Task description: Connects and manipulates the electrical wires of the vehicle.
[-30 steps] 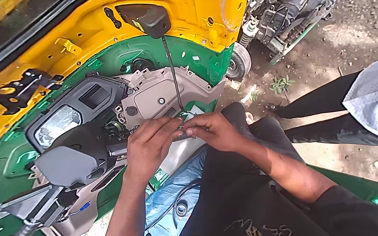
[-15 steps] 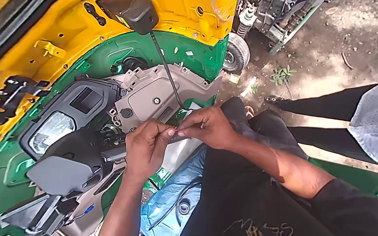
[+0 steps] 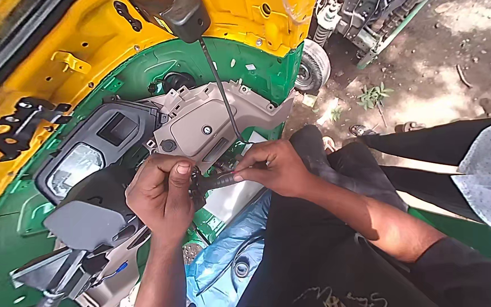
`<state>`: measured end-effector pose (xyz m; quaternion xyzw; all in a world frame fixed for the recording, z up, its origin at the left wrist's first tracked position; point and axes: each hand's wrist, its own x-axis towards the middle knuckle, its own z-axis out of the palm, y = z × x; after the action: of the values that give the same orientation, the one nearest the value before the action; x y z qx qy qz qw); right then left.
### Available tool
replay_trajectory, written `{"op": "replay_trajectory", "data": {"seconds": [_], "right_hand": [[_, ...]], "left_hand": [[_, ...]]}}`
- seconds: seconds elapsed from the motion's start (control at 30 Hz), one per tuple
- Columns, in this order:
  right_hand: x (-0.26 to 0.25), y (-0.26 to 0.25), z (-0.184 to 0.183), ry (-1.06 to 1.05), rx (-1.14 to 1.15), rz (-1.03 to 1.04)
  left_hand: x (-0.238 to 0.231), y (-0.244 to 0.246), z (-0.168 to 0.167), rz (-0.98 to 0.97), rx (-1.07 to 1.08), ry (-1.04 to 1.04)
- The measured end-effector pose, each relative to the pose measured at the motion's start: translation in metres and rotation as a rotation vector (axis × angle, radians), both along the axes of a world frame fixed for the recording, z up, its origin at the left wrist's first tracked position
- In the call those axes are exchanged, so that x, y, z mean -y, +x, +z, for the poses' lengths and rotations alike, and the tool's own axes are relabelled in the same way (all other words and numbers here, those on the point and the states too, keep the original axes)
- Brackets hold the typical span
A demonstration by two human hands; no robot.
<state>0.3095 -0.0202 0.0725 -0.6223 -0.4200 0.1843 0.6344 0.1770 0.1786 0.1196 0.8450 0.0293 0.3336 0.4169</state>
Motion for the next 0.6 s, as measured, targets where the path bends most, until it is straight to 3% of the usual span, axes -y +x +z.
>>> {"op": "replay_trajectory", "data": {"seconds": [0.17, 0.33, 0.6], "right_hand": [[-0.002, -0.001, 0.000, 0.018, 0.044, 0.026], [0.000, -0.001, -0.001, -0.001, 0.035, 0.066], [0.001, 0.001, -0.003, 0.029, -0.009, 0.048]], "left_hand": [[-0.005, -0.004, 0.018, -0.166, -0.132, 0.338], [0.001, 0.002, 0.019, -0.213, -0.151, 0.562], [0.001, 0.010, 0.010, -0.209, -0.149, 0.624]]}}
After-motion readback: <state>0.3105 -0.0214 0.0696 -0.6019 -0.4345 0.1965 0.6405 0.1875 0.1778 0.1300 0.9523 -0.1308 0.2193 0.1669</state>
